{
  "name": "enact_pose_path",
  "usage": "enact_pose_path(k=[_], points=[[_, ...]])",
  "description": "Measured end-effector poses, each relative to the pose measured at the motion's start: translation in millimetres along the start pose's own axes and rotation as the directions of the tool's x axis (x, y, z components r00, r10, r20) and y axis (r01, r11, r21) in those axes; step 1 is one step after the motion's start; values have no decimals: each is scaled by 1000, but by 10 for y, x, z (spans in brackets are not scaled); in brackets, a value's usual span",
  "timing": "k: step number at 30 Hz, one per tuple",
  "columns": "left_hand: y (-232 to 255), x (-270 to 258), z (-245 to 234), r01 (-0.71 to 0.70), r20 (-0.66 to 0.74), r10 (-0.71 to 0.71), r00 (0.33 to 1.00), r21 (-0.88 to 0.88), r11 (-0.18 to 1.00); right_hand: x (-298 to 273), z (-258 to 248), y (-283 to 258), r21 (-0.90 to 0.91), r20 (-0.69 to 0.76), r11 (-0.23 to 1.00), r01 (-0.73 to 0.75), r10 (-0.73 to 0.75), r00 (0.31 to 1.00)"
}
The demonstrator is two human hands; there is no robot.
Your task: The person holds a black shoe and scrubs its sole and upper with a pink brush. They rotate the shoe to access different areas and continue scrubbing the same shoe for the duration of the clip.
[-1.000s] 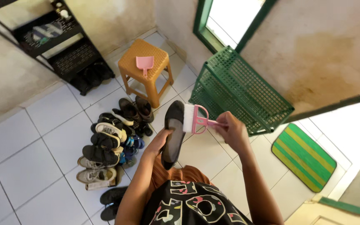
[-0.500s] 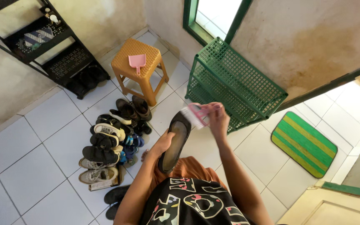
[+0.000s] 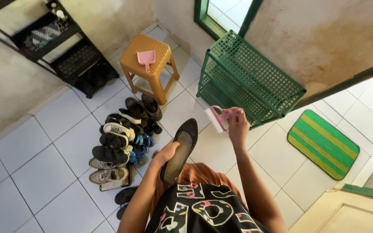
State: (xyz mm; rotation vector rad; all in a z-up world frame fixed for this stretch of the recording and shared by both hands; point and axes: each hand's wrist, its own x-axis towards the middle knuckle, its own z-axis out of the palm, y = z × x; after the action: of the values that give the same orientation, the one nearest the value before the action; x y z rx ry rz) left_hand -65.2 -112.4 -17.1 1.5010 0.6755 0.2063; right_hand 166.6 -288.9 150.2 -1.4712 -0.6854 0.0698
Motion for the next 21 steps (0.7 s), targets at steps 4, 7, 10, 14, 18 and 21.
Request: enact_pose_path(k=[4,7,10,14,18,21], points=[[208,-24,59,5,2,-5,1000,72,997,-285,192,-47,61,191,991,118,-128,973],[268,-133,75,44,35,-44,998,7,999,-84,134,-146,-73,83,974,213,-207,975],[255,-109,43,-10,28,11,1000,-29,1000,-77,-42,-245,-3,-4,981,196,-196,981],[142,15,166,-34,-49,38,998,85,996,-422,219,-370,58,156,850,524,-526,836],[147,222,132,-141,-76,147,986,71,987,-794,239,-592,-65,533,855,514,-405,743],[106,164,80,-140,-42,143,989,59,988,-560,80,-749,-62,359,808,586,-529,769]])
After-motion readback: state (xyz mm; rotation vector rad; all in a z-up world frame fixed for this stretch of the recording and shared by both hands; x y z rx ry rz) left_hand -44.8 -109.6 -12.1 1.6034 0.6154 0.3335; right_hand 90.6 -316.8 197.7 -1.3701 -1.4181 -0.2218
